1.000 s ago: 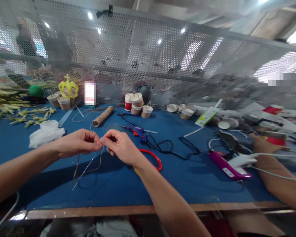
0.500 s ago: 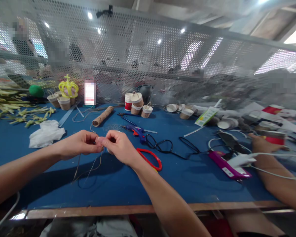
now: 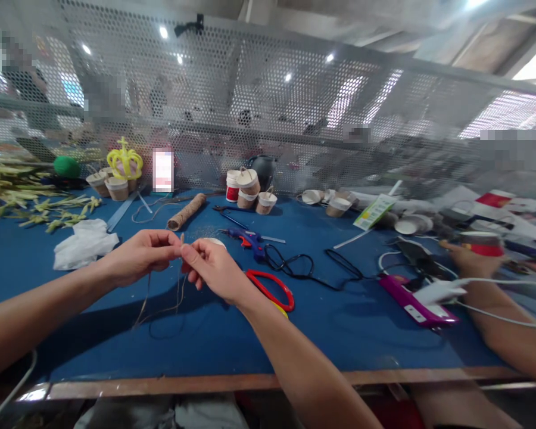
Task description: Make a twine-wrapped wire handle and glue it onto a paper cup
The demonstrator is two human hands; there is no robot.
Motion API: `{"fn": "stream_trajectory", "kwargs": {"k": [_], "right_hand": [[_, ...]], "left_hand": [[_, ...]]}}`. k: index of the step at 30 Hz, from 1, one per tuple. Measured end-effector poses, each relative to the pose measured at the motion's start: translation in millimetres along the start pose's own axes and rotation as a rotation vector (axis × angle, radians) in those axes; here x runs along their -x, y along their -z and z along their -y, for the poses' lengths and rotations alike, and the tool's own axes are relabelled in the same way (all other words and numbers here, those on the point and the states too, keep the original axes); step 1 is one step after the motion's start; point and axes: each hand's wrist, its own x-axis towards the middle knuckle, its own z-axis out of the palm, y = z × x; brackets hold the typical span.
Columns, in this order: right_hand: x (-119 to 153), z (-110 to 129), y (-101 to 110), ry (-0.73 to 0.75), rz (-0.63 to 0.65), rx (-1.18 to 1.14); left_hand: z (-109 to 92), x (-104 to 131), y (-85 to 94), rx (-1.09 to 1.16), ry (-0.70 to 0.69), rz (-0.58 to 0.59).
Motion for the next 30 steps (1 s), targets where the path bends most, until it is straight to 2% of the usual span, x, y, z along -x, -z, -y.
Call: {"fn": "stream_trajectory", "kwargs": {"k": [3,7,15,21,25,30], "right_hand": [[1,0,-4,-0.022,0.031,-0.025],[2,2,-8,0.014,-0.011,-0.062],[4,4,-9,0.037,-0.023,-0.018],[4,2,-9,0.042,-0.043,-0.015],[3,3,-8,0.046,-0.037,-0.013],[3,3,-9,0.046,-0.037,-0.005]], "left_hand": [[1,-2,0.8,0.102,-0.03,-0.039],[2,-1,-1.4,0.181,-0.042,-0.066],[0,1,-7.3,0.193,-0.051,-0.118],[-1,-1,0.0,0.14,-0.064,-0.056],[-5,-1,5.9,0.127,-0.016,0.013],[-5,0,5.2,0.169,0.008,0.016]]}}
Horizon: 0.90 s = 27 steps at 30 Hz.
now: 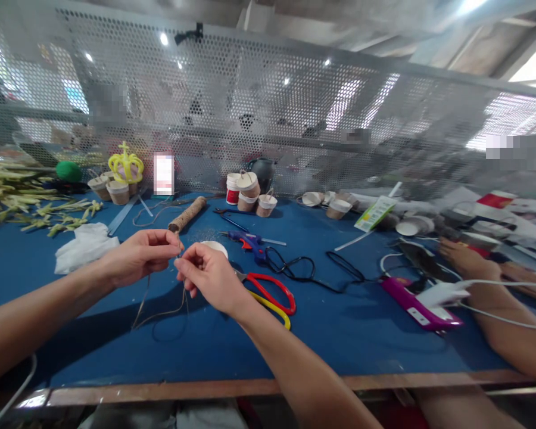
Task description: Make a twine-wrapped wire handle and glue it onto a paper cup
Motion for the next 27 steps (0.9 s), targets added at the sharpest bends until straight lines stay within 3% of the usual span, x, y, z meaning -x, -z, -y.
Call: {"fn": "stream_trajectory", "kwargs": {"k": [17,21,25,27], "right_hand": [[1,-1,-4,0.006,-0.037,0.017],[-1,-1,1,-0.003,-0.025,0.04],[-3,2,11,0.064,-0.093,0.018],[-3,4,14,0.09,-0.047,-0.019]], "left_hand": [[8,1,-9.6,0.035,-0.081,-0.107],[6,0,-4.3,0.035,-0.046,-0.034],[4,1,-1.2,0.045,0.062,0.127],[4,3,-2.5,0.052,0.132,0.212]]}}
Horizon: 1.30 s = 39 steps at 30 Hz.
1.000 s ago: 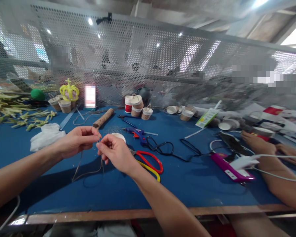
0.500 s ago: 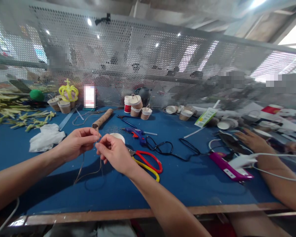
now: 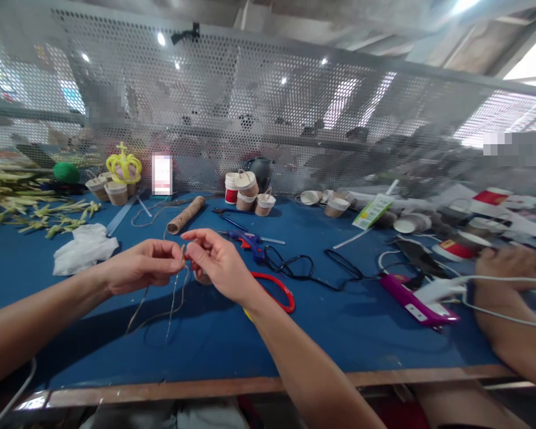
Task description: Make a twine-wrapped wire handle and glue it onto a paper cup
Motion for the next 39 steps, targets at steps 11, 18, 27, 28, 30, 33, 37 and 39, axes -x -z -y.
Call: {"fn": "stream_trajectory", "kwargs": {"k": [11,18,27,28,30,33,37,39], "right_hand": [[0,-4,4,-0.048,0.129,0.041],[0,-7,2,-0.03,0.064,0.052],[0,-8,1,-0.091,0.054,-0.057],[0,-8,2,-0.107,0.061,-0.079],[-1,-10,3,-0.127,0.077,-0.095],[-1,-12,5,-0.129,0.099,-0.093],[-1,-10,6,-0.112,0.124,-0.072],[0,-8,6,-0.102,0.135,-0.045]], "left_hand": [[2,0,-3.5,-0.274,-0.001,-0.089],[4,0,-5.5,-0.419,-0.046,-0.171],[3,1,-6.2,-0.189,0.011,-0.095],[3,1,-6.0,-0.158,0.025,-0.08],[3,1,-5.4,-0.126,0.05,-0.047],[2,2,-3.3,-0.111,0.066,-0.002],[-1,1,0.1,-0.129,0.064,0.052],[-1,1,1.2,-0.19,0.053,0.059]]}}
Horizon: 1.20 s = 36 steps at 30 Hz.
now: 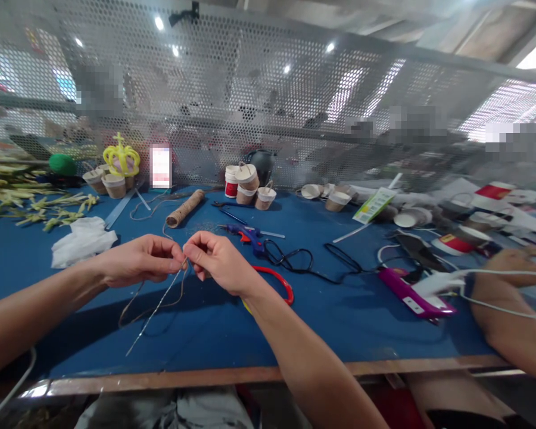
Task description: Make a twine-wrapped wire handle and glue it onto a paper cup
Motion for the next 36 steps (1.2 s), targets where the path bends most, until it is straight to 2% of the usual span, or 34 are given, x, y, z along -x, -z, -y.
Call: {"fn": "stream_trajectory", "kwargs": {"k": [6,10,18,22,27,30,33,36], "right_hand": [[0,1,0,0.007,0.033,0.108],[-1,0,1,0.005,0.025,0.153],[-1,-3,2,0.026,0.001,0.203],[0,-2,0,0.023,-0.017,0.211],[-2,-2,0,-0.009,-0.09,0.011],[-4,-6,4,-0.023,-0.044,-0.114],[-6,-10,6,-0.049,0.006,-0.126],[-7,-12,4,-0.045,-0.029,-0.087]], "left_hand": [[0,0,0.9,-0.39,-0.035,-0.096],[1,0,0.1,-0.502,-0.097,-0.153],[-2,2,-2.7,-0.237,0.016,-0.132],[-1,0,-2.6,-0.21,0.023,-0.131],[0,-7,0.1,-0.127,-0.02,-0.06],[4,-11,2.3,-0.028,-0.03,-0.017],[11,-11,4.0,0.067,-0.027,-0.008],[17,-10,4.8,0.071,-0.026,-0.053]]}}
